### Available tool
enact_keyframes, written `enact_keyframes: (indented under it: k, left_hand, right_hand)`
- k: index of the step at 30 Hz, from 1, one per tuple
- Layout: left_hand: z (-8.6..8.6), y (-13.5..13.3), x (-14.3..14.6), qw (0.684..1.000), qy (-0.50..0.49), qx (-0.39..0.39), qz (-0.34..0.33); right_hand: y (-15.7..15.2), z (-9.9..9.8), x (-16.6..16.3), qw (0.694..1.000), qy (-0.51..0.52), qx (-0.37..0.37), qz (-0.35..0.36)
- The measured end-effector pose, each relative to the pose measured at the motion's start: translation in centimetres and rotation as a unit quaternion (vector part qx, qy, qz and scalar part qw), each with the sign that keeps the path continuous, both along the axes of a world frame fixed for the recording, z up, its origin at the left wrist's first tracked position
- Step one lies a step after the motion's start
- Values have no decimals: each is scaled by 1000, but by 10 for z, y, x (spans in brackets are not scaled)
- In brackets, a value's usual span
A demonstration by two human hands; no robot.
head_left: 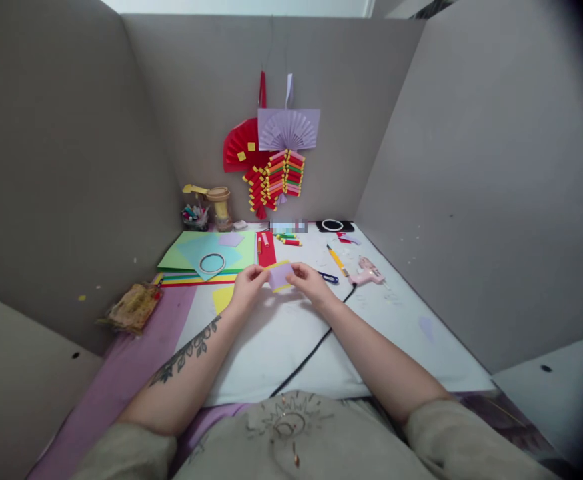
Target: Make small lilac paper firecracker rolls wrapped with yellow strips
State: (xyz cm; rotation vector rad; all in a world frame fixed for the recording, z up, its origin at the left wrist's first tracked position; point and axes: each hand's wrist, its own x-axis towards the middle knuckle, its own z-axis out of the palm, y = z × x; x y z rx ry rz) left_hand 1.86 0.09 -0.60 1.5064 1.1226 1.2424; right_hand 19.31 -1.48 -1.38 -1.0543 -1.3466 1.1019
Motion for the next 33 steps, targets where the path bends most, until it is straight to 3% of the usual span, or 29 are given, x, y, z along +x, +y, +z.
enact_keyframes:
  k: [3,5,13,21,23,26,28,30,33]
  left_hand:
    - [-1,-6,5,995,67,23,-65]
    - [-3,-10,9,989,108,48,-91]
    - [-4,-12,11,976,159,138,-55]
    - [-1,0,-1,996,70,59,14]
    - [-2,2,-2,999,39,24,10]
    - [-3,2,1,1000,4,-6,2]
    - [-3,-1,4,998,-32,-52,5]
    - [-3,-5,8,983,-98,-151,-33]
    - [-4,-9,11,938,-200,-261,-105]
  right_hand:
    - [-6,10,-2,996,-74,42,-38]
    - [-9,14,-2,989,-136,45,-28]
    - [-5,9,5,988,-157,11,9]
    - [5,2,30,993,-77,5,-86]
    - [4,-1,26,997,-60,7,-55]
    - [3,-4,17,994,-111,10,-20]
    - [2,-4,13,975,-186,69,-102]
    - [-2,-3,9,929,-276,169,-179]
    - [-11,-1,5,866,-392,286,-125]
